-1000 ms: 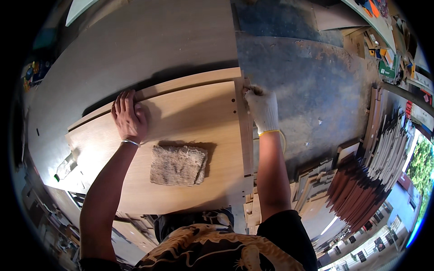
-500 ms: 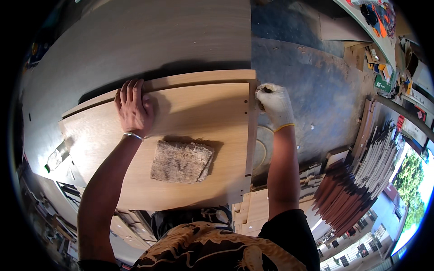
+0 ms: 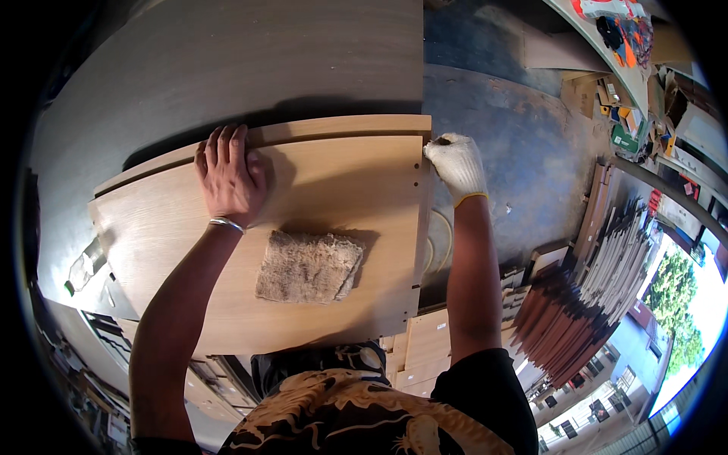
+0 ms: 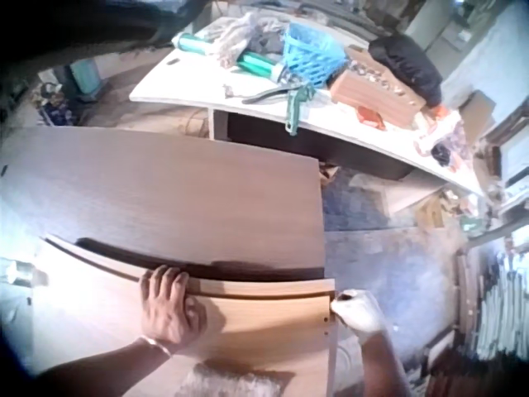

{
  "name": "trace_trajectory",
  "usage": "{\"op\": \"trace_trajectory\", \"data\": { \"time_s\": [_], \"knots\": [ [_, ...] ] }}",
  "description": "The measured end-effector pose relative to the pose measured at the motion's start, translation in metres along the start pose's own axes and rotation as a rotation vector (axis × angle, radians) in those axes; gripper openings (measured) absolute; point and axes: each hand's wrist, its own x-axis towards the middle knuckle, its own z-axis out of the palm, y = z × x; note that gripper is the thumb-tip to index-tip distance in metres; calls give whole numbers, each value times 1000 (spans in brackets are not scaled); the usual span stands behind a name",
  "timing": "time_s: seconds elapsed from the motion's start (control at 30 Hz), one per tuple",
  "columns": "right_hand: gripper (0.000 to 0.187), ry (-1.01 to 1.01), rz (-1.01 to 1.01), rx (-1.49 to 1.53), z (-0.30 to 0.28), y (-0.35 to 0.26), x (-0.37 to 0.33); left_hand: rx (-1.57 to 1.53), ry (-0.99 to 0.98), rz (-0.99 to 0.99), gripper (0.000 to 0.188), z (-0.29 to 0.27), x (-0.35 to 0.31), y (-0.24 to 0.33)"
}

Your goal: The person wipes the surface of a wooden panel with a cloth, then uses a utility knife to scrape edges and corners. They repeatedly apply liquid from a bottle onto the cloth and continue wiping the panel. The person handles multiple panels, placing them on a stack after cleaning.

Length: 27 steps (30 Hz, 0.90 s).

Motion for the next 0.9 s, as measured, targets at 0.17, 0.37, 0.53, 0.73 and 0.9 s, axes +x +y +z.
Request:
{"op": "trace_trajectory", "data": {
  "time_s": [0.17, 0.37, 0.53, 0.73, 0.9],
  "knots": [
    [12, -6, 64, 376, 3, 23, -9, 8, 25, -6, 53, 3, -2, -2],
    [15, -13, -10, 589, 6, 35, -15, 30, -15, -10, 52, 3, -2, -2],
    [13, -51, -23, 527, 2, 38, -8, 31, 3, 2, 52, 2, -2, -1],
    [12, 0, 28, 460, 6, 31, -6, 30, 0, 1, 53, 2, -3, 0],
    [18, 32, 88, 387, 7, 13, -9, 19, 20, 9, 53, 4, -3, -2]
  ]
}}
